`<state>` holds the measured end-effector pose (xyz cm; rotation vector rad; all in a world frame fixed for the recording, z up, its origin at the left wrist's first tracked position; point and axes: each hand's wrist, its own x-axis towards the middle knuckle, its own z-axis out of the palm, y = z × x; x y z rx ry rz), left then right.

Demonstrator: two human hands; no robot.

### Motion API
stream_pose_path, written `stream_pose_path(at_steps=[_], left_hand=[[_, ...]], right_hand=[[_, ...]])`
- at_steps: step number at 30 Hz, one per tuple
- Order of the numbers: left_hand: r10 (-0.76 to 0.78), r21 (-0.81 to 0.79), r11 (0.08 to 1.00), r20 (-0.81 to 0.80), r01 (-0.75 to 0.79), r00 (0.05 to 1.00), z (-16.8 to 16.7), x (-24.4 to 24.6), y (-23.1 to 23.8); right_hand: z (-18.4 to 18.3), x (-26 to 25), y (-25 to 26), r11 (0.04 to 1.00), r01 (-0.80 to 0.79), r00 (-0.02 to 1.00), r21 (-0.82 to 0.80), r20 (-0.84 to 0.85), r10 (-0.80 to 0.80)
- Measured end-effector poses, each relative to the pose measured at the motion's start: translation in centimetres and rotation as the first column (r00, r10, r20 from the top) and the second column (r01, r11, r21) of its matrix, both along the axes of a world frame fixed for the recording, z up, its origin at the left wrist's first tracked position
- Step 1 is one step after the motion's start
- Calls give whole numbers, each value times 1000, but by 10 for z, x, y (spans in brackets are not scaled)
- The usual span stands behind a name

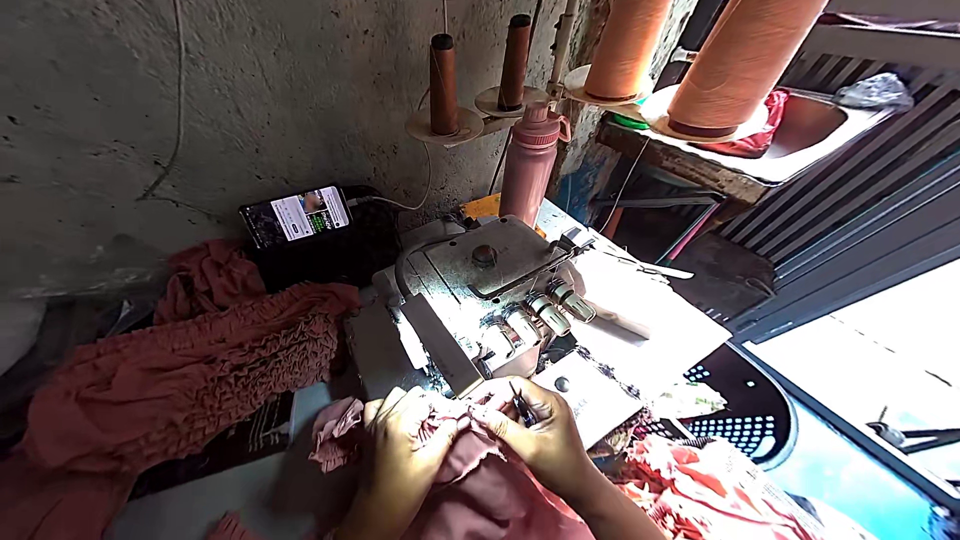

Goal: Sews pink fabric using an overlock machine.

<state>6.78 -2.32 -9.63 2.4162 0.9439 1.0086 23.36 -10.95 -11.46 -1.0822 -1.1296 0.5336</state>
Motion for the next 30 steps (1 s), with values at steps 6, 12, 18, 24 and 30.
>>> stream_pose_path(at_steps=[6, 12, 18, 24, 30], left_hand=[[-29, 17, 999, 8, 29, 1000, 1, -1, 3], [-30, -109, 993, 63, 36, 998, 2, -6, 1], [-39, -199, 978, 134, 65, 990, 5, -4, 1], [-26, -182, 982, 131, 50, 991, 6, 0, 0], [5, -172, 985, 43, 2, 999, 7, -5, -6]], right_hand=[[2, 6, 7, 999, 10, 1000, 51, 29, -11], [13, -2, 3, 999, -18, 956, -30, -293, 8], [12, -9, 2, 996, -84, 920, -42, -388, 61], [15, -10, 2, 980, -156, 949, -121, -293, 115], [11, -13, 3, 977, 27, 997, -211, -66, -42]])
